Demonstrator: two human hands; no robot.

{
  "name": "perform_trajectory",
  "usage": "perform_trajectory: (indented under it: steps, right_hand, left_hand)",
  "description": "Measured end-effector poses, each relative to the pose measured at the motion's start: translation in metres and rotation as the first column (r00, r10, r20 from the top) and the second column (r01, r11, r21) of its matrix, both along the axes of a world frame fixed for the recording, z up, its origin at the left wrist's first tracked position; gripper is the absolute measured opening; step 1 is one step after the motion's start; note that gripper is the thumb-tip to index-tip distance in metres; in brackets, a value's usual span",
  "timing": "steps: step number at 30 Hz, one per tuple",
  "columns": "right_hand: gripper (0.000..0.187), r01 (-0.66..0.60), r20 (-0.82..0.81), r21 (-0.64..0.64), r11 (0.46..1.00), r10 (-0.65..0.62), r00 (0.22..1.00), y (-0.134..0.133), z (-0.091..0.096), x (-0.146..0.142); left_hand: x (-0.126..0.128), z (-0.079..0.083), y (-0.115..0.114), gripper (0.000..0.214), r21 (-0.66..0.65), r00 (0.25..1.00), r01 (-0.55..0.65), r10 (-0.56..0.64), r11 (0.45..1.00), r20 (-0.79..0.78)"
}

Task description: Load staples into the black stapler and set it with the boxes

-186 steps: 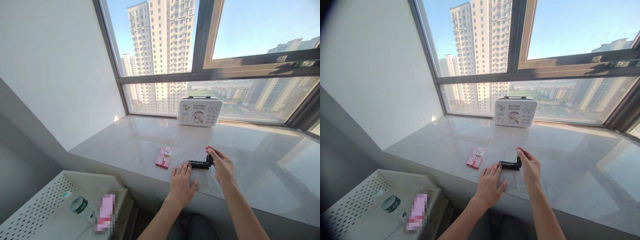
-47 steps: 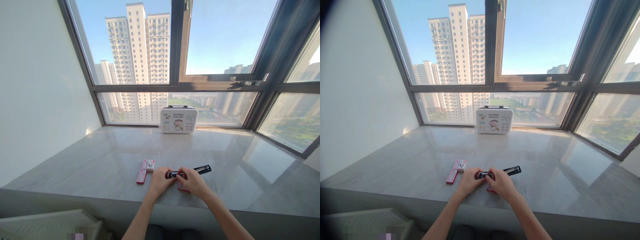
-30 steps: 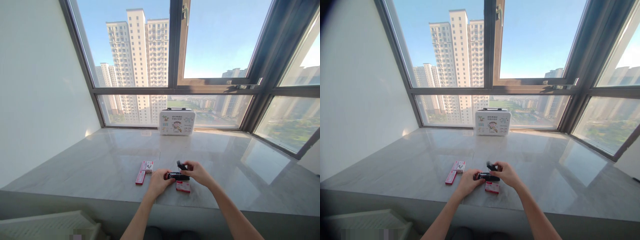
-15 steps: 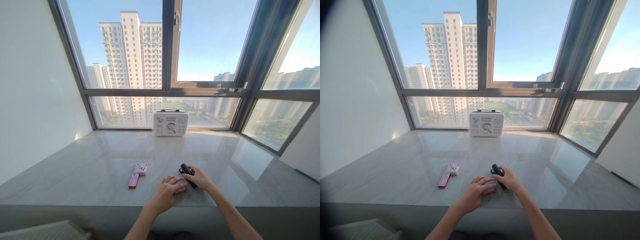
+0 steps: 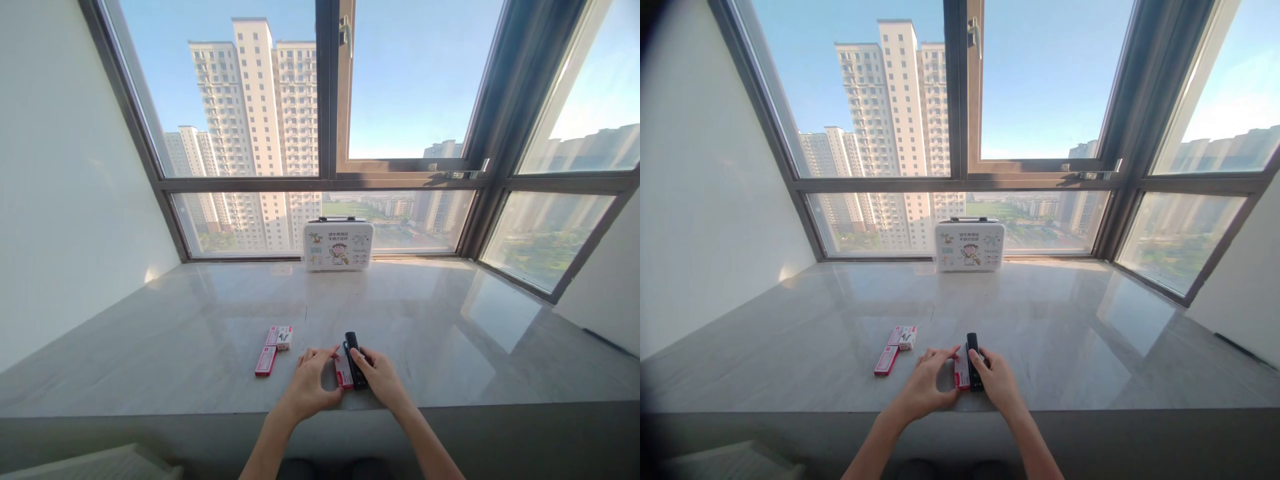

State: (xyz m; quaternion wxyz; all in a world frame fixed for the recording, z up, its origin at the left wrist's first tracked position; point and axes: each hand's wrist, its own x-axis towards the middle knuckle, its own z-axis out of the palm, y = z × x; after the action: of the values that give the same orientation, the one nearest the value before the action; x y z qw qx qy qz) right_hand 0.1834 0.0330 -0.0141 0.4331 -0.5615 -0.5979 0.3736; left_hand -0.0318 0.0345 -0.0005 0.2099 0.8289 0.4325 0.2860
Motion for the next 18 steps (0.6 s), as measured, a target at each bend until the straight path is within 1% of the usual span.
perform_trajectory:
  steps: [1, 2, 3, 4, 5, 6, 7, 8, 9, 10, 11, 13, 15, 16, 18]
  right_hand:
    - [0.07, 0.031, 0.018, 0.005, 1.0, -0.031, 0.999, 0.001, -0.001, -0.002]
    - [0.071, 0.062, 0.029, 0.009, 0.998, -0.062, 0.998, 0.002, -0.003, -0.003]
    - [0.071, 0.091, 0.032, 0.012, 0.996, -0.091, 0.995, 0.002, -0.005, -0.003]
    - [0.072, 0.114, 0.031, 0.014, 0.993, -0.114, 0.993, 0.003, -0.006, -0.001]
    - [0.072, 0.128, 0.03, 0.013, 0.992, -0.128, 0.991, 0.003, -0.009, 0.0]
    - [0.072, 0.133, 0.03, 0.01, 0.991, -0.133, 0.991, 0.004, -0.01, 0.002]
    - [0.072, 0.132, 0.032, 0.007, 0.991, -0.132, 0.991, 0.004, -0.012, 0.004]
    - [0.072, 0.128, 0.035, 0.005, 0.992, -0.128, 0.991, 0.004, -0.014, 0.005]
    - [0.072, 0.123, 0.037, 0.006, 0.992, -0.123, 0.992, 0.005, -0.016, 0.006]
    - [0.071, 0.117, 0.037, 0.008, 0.993, -0.118, 0.992, 0.005, -0.017, 0.007]
    - [0.071, 0.114, 0.038, 0.012, 0.993, -0.114, 0.993, 0.005, -0.018, 0.007]
    - [0.07, 0.114, 0.048, 0.019, 0.993, -0.115, 0.992, 0.006, -0.021, 0.007]
    - [0.069, 0.113, 0.065, 0.028, 0.993, -0.115, 0.991, 0.006, -0.023, 0.007]
    - [0.069, 0.107, 0.073, 0.03, 0.994, -0.109, 0.991, 0.006, -0.023, 0.006]
    - [0.067, 0.087, 0.086, 0.03, 0.996, -0.089, 0.992, 0.006, -0.024, 0.006]
  left_hand:
    - [-0.001, 0.002, -0.001, 0.083, 0.005, 1.0, 0.003, -0.003, 1.0, 0.026]
    - [-0.004, 0.003, -0.002, 0.075, 0.023, 0.998, -0.007, 0.006, 1.0, 0.059]
    - [-0.012, 0.004, -0.003, 0.062, 0.054, 0.995, -0.042, 0.037, 0.998, 0.097]
    - [-0.024, 0.005, -0.003, 0.048, 0.093, 0.986, -0.109, 0.096, 0.99, 0.136]
    - [-0.039, 0.004, -0.002, 0.039, 0.135, 0.969, -0.205, 0.182, 0.969, 0.169]
    - [-0.057, 0.002, 0.0, 0.038, 0.171, 0.939, -0.319, 0.286, 0.932, 0.191]
    - [-0.077, -0.002, 0.001, 0.039, 0.196, 0.896, -0.435, 0.401, 0.879, 0.188]
    - [-0.096, -0.006, 0.002, 0.039, 0.215, 0.855, -0.519, 0.498, 0.828, 0.144]
    - [-0.113, -0.011, 0.002, 0.041, 0.221, 0.827, -0.559, 0.557, 0.799, 0.074]
    - [-0.128, -0.017, 0.002, 0.043, 0.216, 0.821, -0.559, 0.571, 0.801, 0.006]
    - [-0.138, -0.021, 0.0, 0.043, 0.209, 0.828, -0.539, 0.559, 0.816, -0.045]
    - [-0.146, -0.027, -0.005, 0.037, 0.179, 0.872, -0.46, 0.48, 0.87, -0.095]
    - [-0.139, -0.026, -0.011, 0.03, 0.123, 0.923, -0.364, 0.375, 0.923, -0.082]
    - [-0.131, -0.023, -0.013, 0.029, 0.086, 0.944, -0.318, 0.324, 0.944, -0.062]
    - [-0.11, -0.014, -0.015, 0.033, 0.008, 0.973, -0.231, 0.231, 0.973, -0.012]
